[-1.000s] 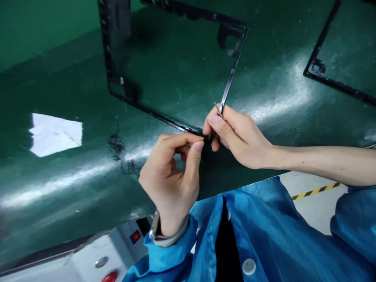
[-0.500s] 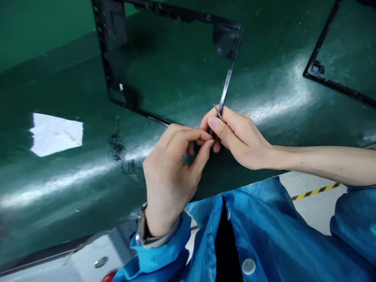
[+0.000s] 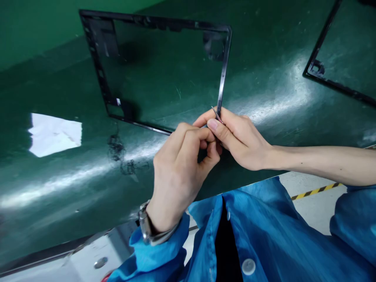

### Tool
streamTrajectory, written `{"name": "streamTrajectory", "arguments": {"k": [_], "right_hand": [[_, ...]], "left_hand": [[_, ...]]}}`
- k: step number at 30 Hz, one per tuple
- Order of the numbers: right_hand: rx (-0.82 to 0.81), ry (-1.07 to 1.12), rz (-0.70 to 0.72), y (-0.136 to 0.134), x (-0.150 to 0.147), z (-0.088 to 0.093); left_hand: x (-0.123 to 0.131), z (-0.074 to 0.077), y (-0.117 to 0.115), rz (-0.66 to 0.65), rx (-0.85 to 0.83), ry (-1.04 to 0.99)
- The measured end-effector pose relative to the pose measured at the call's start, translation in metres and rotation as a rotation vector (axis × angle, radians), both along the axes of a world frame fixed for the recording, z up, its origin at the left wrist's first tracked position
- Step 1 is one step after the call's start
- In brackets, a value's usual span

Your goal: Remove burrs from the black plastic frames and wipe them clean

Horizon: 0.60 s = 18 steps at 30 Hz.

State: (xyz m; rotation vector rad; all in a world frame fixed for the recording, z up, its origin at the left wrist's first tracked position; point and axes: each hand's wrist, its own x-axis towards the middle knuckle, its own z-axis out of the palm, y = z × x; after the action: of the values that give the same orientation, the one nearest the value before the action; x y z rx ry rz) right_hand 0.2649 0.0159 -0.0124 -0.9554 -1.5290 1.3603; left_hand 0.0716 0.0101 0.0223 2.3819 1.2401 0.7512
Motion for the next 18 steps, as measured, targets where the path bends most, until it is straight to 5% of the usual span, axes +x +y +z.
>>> {"name": "streamTrajectory", "arguments": {"k": [18], "right_hand": [[-0.08, 0.102, 0.024, -0.0008, -0.0017, -0.0009]], "left_hand": [[-0.0057, -0.0006, -0.0014, 0.024, -0.065, -0.057]]}}
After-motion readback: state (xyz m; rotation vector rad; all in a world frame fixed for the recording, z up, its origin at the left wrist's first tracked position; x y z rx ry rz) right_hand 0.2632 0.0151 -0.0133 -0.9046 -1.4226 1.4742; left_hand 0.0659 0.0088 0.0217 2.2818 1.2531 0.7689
